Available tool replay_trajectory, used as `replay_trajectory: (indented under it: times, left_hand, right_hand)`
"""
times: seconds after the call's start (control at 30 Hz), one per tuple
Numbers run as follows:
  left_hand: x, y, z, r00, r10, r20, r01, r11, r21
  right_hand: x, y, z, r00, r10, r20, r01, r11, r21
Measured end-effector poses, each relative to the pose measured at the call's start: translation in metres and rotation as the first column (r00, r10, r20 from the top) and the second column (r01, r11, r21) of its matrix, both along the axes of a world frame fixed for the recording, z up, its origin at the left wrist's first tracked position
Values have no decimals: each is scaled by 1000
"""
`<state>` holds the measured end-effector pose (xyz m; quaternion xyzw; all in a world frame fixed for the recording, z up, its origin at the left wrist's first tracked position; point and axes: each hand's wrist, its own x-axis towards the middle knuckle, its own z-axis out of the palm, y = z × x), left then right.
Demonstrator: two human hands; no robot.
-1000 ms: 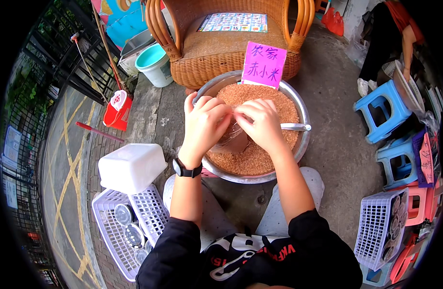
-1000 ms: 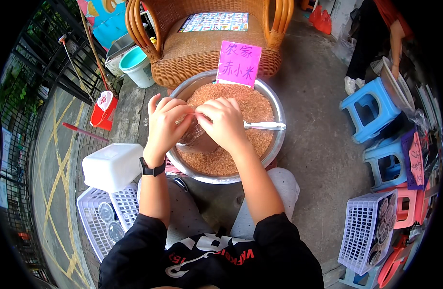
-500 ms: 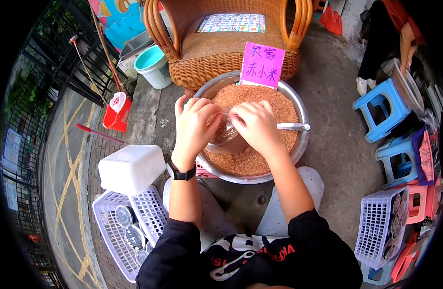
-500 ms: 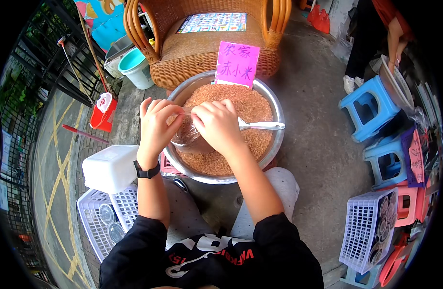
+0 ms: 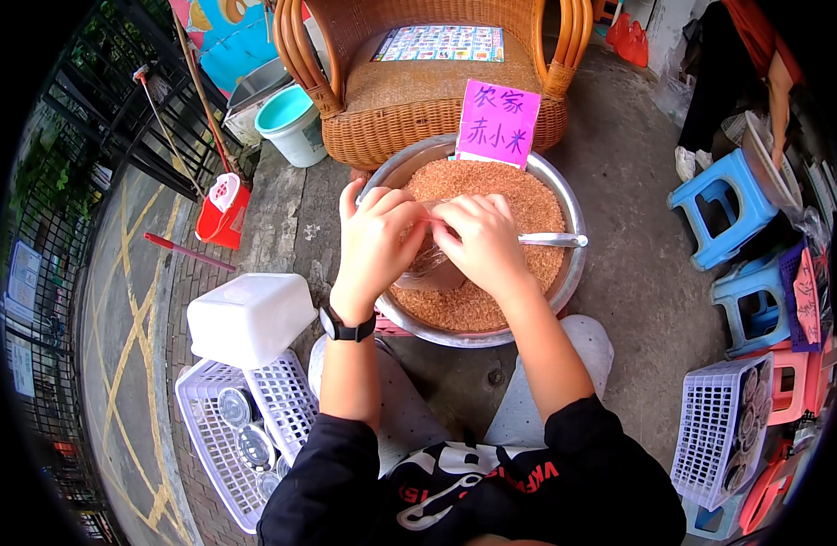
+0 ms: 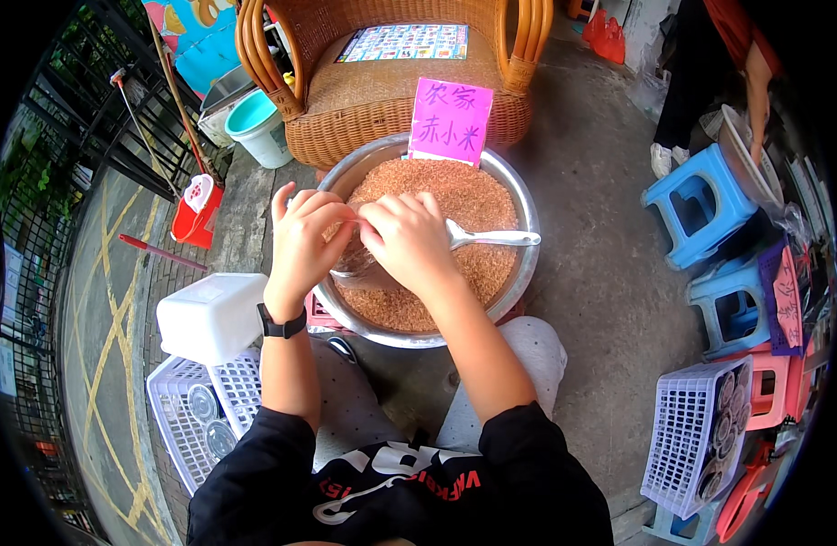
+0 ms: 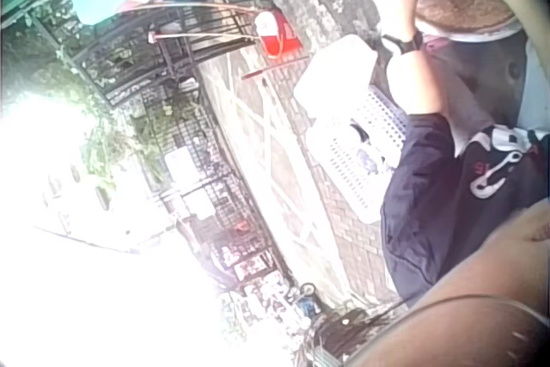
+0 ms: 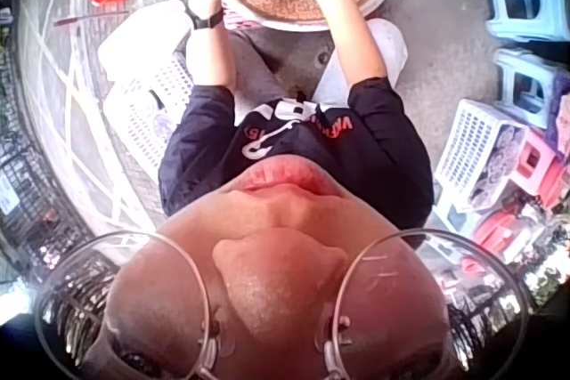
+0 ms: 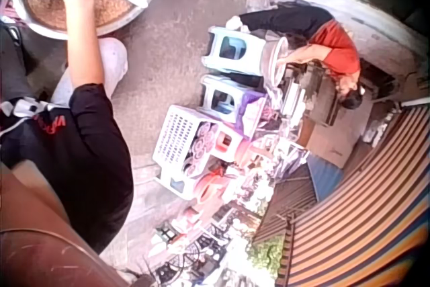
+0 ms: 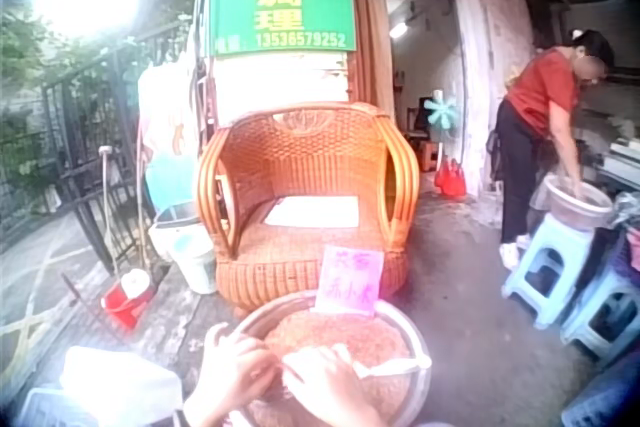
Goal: The person scoops red millet from a metal basin into a plastic bag using a spoon and seals the bag by hand. The person then opens another plastic bag and scoops more millet into it with the spoon.
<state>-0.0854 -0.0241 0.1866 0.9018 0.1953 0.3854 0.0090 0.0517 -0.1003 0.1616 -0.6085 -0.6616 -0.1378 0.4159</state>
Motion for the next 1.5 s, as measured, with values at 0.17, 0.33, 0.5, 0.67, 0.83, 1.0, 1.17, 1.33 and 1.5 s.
replay_trajectory:
  times: [0.17, 0.33, 0.5, 0.67, 0.83, 1.0, 1.17, 1.33, 1.5]
  left_hand:
    - [-6, 4, 1, 1000, 10, -21, -11, 999, -49]
    - [-25, 14, 7, 995, 98, -26, -100, 986, -133]
    - [-30, 20, 4, 1000, 1, 4, 0, 967, -254]
    - [-26, 22, 1, 994, -93, 54, 105, 952, -288]
    - [-20, 21, -2, 989, -135, 63, 148, 946, -287]
    - [-20, 22, -2, 981, -187, 53, 195, 950, -244]
    - [-20, 20, -1, 983, -182, 32, 184, 958, -218]
    - [-18, 19, -1, 978, -207, 35, 209, 947, -244]
    - [-24, 21, -2, 971, -238, 24, 234, 925, -300]
  right_hand:
    - [1, 1, 0, 1000, 15, -16, -15, 1000, -12]
    - [8, 0, 1, 998, 25, -54, -26, 1000, -15]
    - [5, 2, 0, 998, 27, -62, -28, 1000, -13]
    - [0, 3, -1, 1000, 17, -18, -18, 999, -41]
    - [-5, 5, -5, 1000, 23, -18, -23, 1000, -15]
    - [-6, 5, -4, 999, 37, 3, -37, 999, 2]
    - [-8, 4, -1, 999, 47, 21, -46, 999, -12]
    - [-11, 7, -5, 999, 35, 11, -35, 999, 0]
    - [-10, 6, -4, 995, 93, 26, -92, 995, -25]
